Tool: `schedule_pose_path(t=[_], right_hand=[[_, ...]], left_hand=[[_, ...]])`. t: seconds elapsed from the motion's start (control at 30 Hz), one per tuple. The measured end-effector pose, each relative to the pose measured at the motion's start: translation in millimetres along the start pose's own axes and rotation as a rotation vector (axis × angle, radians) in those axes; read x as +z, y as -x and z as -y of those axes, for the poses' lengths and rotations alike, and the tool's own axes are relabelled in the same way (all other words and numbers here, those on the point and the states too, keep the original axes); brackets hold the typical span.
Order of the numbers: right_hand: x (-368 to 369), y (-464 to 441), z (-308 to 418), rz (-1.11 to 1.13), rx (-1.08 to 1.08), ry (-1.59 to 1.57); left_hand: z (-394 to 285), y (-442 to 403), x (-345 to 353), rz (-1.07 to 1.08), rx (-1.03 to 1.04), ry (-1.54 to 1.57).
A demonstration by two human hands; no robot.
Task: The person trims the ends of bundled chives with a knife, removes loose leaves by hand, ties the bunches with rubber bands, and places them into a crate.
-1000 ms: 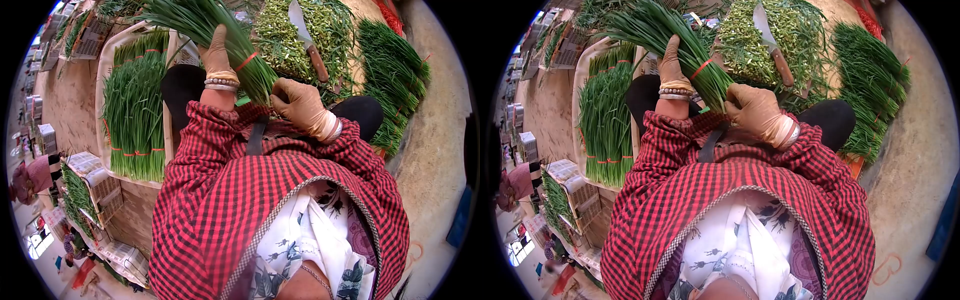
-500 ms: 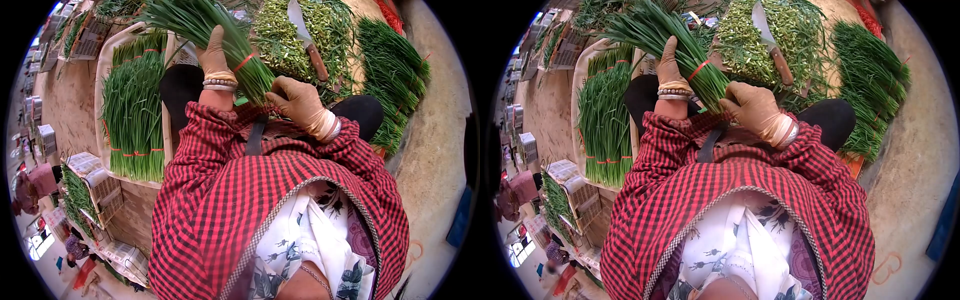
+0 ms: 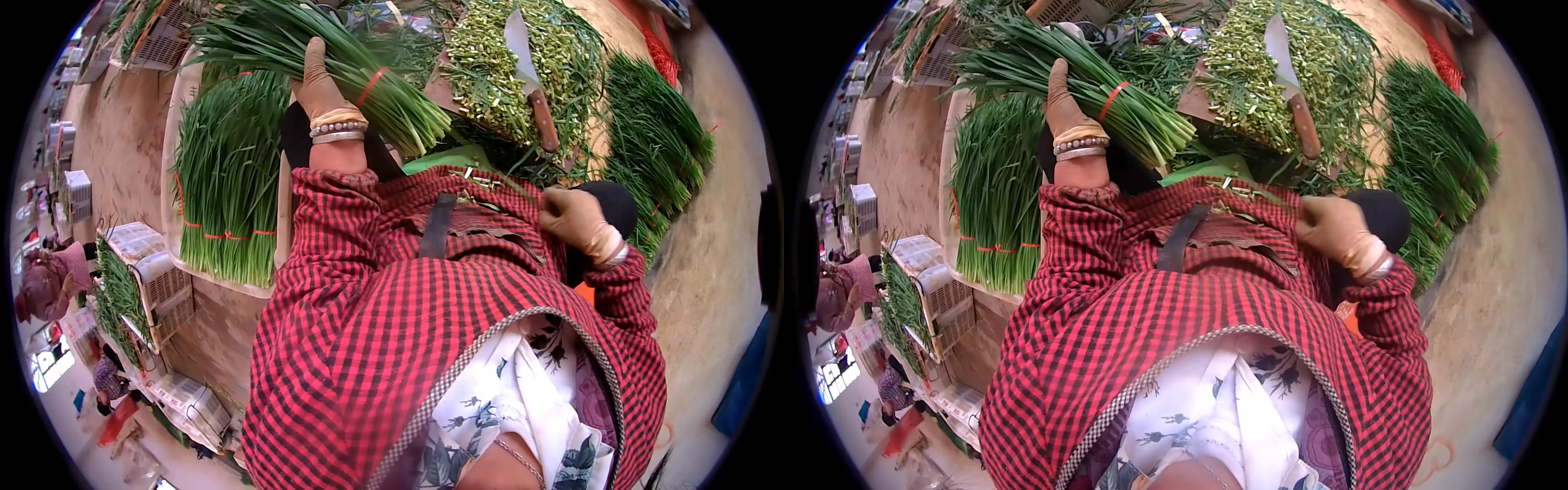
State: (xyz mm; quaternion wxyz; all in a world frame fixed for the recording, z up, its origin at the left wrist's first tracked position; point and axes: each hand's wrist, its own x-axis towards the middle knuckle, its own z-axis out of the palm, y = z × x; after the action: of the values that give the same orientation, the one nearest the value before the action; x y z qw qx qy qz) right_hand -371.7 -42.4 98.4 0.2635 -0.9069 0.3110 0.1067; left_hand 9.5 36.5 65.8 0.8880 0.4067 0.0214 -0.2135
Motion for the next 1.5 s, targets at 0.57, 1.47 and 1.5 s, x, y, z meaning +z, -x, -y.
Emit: schedule_pose_path(t=[0.57,1.47,1.5], right_hand=[[8,-96,116,-0.325,-0.211,-0.281],[5,-94,105,0.095,0.073,-1.207],[5,-95,105,0.112,0.065,-1.205]], left_hand=[[23,34,25,0.168,0.205,-0.107],[50,35,9,0.146,0.03,-0.093],[50,37,11,0.127,0.055,-0.09]])
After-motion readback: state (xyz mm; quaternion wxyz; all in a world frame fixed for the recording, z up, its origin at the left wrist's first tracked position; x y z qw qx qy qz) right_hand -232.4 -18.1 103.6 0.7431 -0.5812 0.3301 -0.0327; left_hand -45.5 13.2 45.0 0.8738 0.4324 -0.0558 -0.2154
